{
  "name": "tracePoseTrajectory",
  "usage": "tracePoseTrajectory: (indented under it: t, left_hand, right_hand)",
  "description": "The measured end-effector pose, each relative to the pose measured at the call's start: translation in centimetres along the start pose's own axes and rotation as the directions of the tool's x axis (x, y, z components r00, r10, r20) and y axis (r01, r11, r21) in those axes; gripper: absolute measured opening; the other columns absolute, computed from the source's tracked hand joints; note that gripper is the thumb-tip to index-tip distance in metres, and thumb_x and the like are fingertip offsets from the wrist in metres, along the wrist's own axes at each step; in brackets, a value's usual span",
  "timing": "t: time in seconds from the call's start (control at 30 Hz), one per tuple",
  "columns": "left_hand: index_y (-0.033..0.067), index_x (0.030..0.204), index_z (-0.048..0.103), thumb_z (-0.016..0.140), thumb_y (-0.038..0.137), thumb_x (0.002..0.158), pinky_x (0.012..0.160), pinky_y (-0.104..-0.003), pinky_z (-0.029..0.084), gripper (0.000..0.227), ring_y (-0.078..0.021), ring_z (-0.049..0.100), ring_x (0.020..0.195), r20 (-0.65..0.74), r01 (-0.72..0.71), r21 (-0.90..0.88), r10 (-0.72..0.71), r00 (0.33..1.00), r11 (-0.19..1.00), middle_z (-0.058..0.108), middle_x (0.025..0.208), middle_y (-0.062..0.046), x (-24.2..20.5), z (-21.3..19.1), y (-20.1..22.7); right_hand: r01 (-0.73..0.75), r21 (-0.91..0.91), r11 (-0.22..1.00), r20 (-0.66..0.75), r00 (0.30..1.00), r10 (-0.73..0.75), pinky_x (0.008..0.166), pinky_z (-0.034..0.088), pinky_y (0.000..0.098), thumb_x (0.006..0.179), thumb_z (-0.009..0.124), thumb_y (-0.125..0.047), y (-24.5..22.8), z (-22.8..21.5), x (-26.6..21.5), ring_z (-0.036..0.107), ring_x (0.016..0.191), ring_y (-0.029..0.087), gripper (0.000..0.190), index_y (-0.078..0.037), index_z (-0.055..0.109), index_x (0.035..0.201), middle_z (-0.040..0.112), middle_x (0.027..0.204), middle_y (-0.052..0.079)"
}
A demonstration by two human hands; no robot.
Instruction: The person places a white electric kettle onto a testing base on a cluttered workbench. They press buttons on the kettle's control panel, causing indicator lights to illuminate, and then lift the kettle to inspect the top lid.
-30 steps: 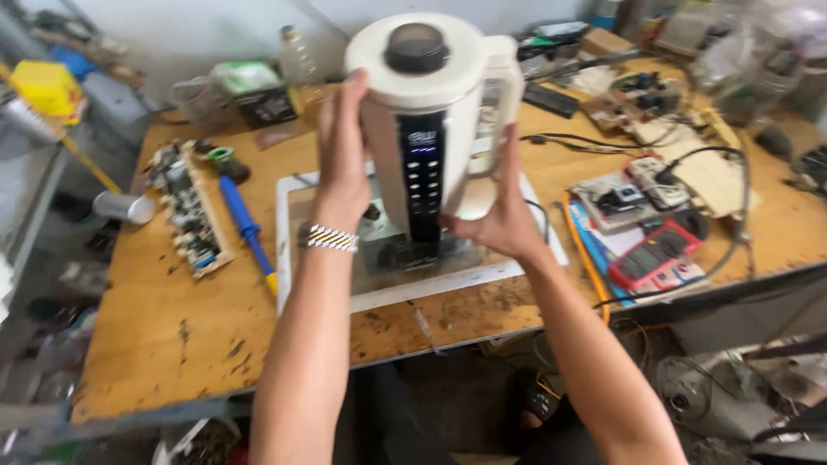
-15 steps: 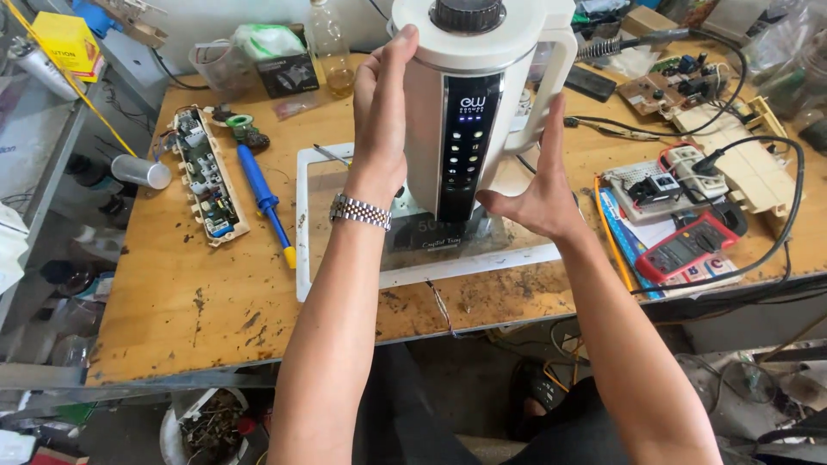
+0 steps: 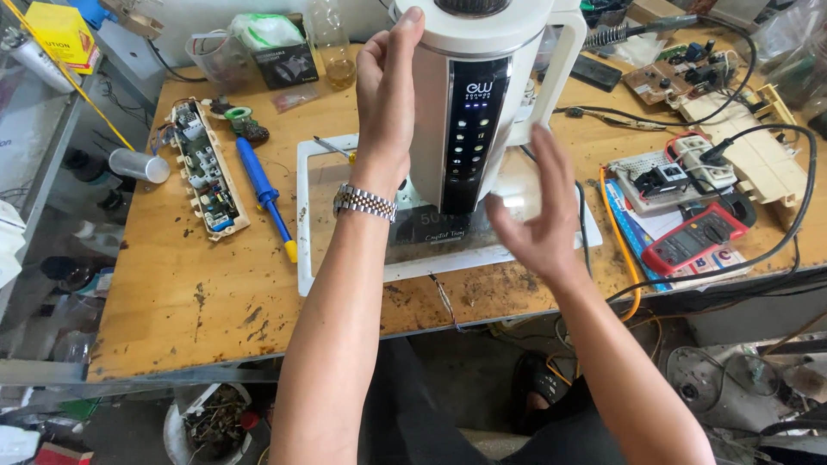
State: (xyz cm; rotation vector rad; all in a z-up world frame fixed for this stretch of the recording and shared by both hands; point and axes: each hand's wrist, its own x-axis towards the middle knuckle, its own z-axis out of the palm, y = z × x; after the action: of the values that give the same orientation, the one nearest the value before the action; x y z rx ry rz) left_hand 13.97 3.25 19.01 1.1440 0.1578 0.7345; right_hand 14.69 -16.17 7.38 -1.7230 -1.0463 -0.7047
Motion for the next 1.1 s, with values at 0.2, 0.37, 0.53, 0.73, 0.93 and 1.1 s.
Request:
tracePoseTrajectory:
  t: [0.2, 0.37, 0.53, 0.73, 0.93, 1.1]
  left_hand:
    - [0.0161, 0.081, 0.053, 0.069, 0.050, 0.077, 0.090, -0.026, 0.044, 0.038, -0.0078, 0.056, 0.095, 0.028, -0.040, 0.018, 0.039, 0.999, 0.999, 0.057, 0.091, 0.003, 0.2, -0.2, -0.2]
    - [0.0112, 0.089, 0.060, 0.071, 0.046, 0.079, 0.110, -0.032, 0.044, 0.037, -0.0218, 0.061, 0.126, 0.056, -0.068, -0.044, 0.071, 0.996, 0.997, 0.069, 0.120, -0.014, 0.6, -0.4, -0.9]
    - [0.0096, 0.092, 0.062, 0.070, 0.045, 0.080, 0.111, -0.033, 0.043, 0.039, -0.0229, 0.059, 0.128, 0.062, -0.069, -0.042, 0.072, 0.996, 0.997, 0.068, 0.124, -0.016, 0.6, -0.4, -1.0]
    - [0.0052, 0.103, 0.063, 0.068, 0.045, 0.079, 0.109, -0.034, 0.046, 0.047, -0.0223, 0.062, 0.122, 0.014, -0.082, -0.015, 0.082, 0.997, 0.997, 0.066, 0.117, -0.012, 0.5, -0.4, -1.2]
    - [0.0131, 0.087, 0.055, 0.065, 0.057, 0.074, 0.074, -0.025, 0.036, 0.047, -0.0078, 0.036, 0.078, 0.027, -0.067, 0.070, 0.065, 0.998, 0.995, 0.044, 0.085, 0.003, 0.2, -0.4, -0.6]
    - [0.0148, 0.085, 0.056, 0.060, 0.066, 0.072, 0.054, -0.025, 0.025, 0.053, -0.0060, 0.026, 0.062, 0.037, -0.044, 0.139, 0.039, 0.999, 0.989, 0.033, 0.077, 0.005, -0.3, -0.4, -0.1]
  right_hand:
    - [0.214, -0.155, 0.964, 0.054, 0.977, -0.208, 0.108, 0.050, 0.0515, 0.092, 0.067, -0.027, -2.7, 1.5, -1.3, 0.059, 0.130, 0.035, 0.061, 0.007, 0.050, 0.140, 0.057, 0.143, 0.027]
    - [0.192, -0.165, 0.968, 0.150, 0.974, -0.167, 0.095, 0.050, 0.0450, 0.092, 0.068, -0.025, -4.6, 1.7, -1.4, 0.063, 0.120, 0.036, 0.057, 0.002, 0.054, 0.140, 0.052, 0.152, 0.021]
    - [0.163, -0.193, 0.968, 0.190, 0.974, -0.127, 0.093, 0.049, 0.0455, 0.094, 0.067, -0.027, -5.1, 2.0, -0.4, 0.064, 0.121, 0.039, 0.055, -0.002, 0.056, 0.142, 0.045, 0.158, 0.018]
    - [0.166, -0.130, 0.978, 0.033, 0.986, -0.163, 0.112, 0.049, 0.0553, 0.097, 0.060, -0.002, -3.0, 1.2, 0.4, 0.058, 0.138, 0.037, 0.050, -0.002, 0.050, 0.146, 0.046, 0.157, 0.020]
    - [0.073, -0.126, 0.989, -0.051, 0.995, -0.080, 0.103, 0.049, 0.0472, 0.102, 0.043, 0.015, -3.0, -0.9, 0.9, 0.063, 0.129, 0.040, 0.037, 0.005, 0.059, 0.135, 0.058, 0.144, 0.026]
    - [0.101, -0.135, 0.986, -0.014, 0.995, -0.103, 0.100, 0.048, 0.0479, 0.099, 0.044, 0.013, -2.7, -0.9, -0.4, 0.064, 0.122, 0.040, 0.039, 0.006, 0.060, 0.133, 0.061, 0.140, 0.026]
